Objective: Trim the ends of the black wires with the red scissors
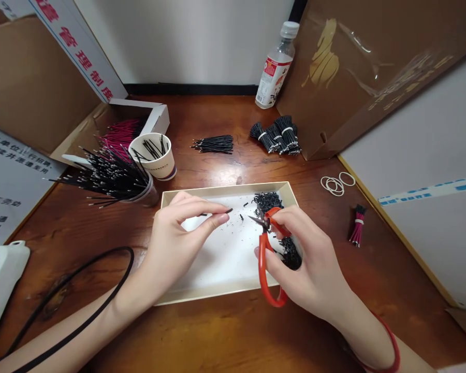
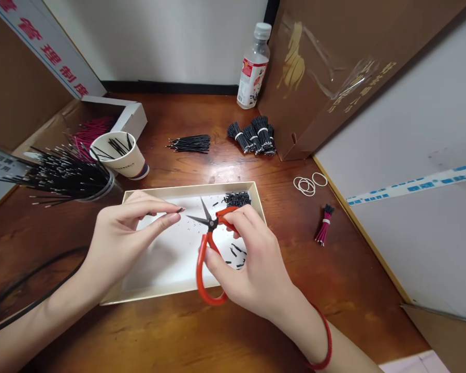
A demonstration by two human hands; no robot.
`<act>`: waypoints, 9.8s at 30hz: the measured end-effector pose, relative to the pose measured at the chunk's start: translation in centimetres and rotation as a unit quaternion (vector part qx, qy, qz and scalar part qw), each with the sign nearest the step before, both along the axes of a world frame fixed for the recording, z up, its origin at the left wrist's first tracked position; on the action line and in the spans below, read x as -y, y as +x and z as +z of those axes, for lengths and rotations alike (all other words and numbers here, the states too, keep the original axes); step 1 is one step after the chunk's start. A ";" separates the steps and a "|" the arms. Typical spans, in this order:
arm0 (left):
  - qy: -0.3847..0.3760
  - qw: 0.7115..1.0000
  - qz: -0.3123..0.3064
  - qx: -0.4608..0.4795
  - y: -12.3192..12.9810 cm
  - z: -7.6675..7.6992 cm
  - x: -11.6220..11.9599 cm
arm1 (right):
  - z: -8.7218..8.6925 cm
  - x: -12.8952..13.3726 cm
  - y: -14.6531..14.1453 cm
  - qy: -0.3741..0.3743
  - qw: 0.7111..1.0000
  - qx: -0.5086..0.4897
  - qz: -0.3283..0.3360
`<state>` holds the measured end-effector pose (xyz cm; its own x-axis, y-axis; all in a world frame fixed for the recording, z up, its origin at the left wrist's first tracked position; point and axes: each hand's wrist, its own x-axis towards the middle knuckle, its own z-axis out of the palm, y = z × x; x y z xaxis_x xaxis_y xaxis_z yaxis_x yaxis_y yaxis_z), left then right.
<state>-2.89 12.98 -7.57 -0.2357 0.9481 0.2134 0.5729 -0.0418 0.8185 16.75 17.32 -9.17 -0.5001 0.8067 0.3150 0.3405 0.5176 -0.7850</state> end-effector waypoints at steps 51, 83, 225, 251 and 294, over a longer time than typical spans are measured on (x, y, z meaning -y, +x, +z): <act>0.013 1.000 -0.022 0.012 -0.2 0.2 -0.3 | -0.5 0.2 -0.2 0.056 0.998 0.028 0.022; 0.040 0.999 -0.029 -0.008 -0.3 -0.2 -0.1 | -0.7 0.4 -0.2 0.068 0.997 0.023 0.017; 0.024 0.998 -0.058 0.005 -0.4 -0.3 -0.2 | -0.5 0.5 -0.4 0.040 0.999 0.016 0.025; -0.006 0.998 -0.057 -0.003 -0.3 -0.1 0.0 | -0.3 0.3 -0.4 0.046 0.998 0.040 0.024; -0.006 0.997 -0.073 -0.018 -0.4 -0.3 -0.2 | -0.3 0.4 -0.4 0.047 0.998 0.041 0.028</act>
